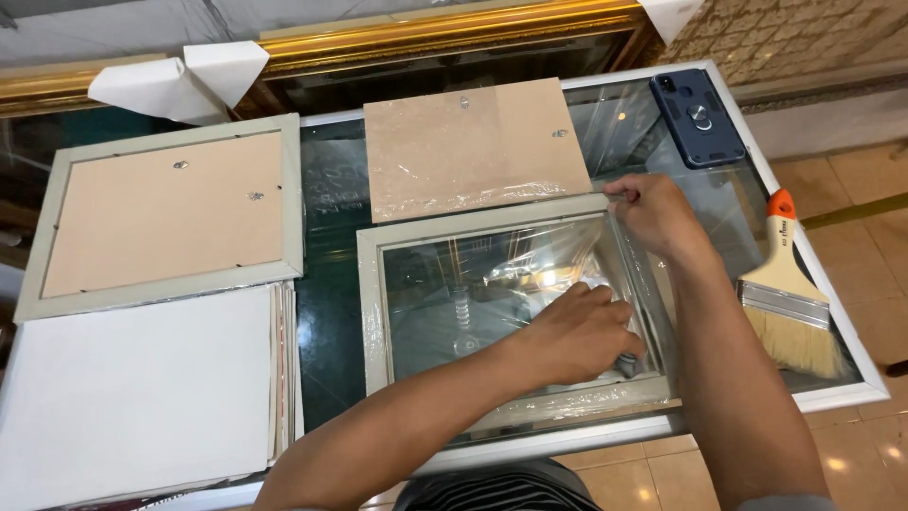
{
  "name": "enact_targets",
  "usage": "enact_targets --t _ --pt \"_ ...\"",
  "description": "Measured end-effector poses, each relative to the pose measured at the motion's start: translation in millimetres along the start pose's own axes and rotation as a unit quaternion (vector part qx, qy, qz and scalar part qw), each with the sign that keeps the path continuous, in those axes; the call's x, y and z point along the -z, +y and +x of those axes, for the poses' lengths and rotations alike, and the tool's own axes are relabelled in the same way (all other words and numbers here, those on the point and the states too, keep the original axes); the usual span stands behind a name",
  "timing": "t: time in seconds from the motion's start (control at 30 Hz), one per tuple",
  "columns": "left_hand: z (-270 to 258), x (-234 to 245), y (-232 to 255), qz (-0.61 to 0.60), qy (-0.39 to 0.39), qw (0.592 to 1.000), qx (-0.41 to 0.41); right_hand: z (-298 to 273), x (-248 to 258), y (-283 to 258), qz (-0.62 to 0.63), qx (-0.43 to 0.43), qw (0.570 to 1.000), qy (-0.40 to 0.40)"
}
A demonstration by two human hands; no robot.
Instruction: Cleaning the glass surface of a picture frame using a cloth.
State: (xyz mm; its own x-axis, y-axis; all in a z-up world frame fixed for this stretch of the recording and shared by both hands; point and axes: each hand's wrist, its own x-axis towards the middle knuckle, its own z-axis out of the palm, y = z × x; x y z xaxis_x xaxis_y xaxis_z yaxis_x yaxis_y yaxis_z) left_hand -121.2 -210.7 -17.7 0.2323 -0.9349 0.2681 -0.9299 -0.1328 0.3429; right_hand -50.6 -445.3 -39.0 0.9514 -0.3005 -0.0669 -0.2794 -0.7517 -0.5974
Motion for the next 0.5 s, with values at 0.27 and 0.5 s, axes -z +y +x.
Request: enact_targets --t 0.27,0.5 --pt "-60.8 36.3 -7.7 0.058 0.008 0.998 0.017 0.2 3.5 1.8 0.008 0.005 1.0 -0.004" --pt "-148.9 120.2 -4.8 0.028 -0.094 0.985 0.145 2.5 2.4 4.4 0.012 0.0 1.0 -0.007"
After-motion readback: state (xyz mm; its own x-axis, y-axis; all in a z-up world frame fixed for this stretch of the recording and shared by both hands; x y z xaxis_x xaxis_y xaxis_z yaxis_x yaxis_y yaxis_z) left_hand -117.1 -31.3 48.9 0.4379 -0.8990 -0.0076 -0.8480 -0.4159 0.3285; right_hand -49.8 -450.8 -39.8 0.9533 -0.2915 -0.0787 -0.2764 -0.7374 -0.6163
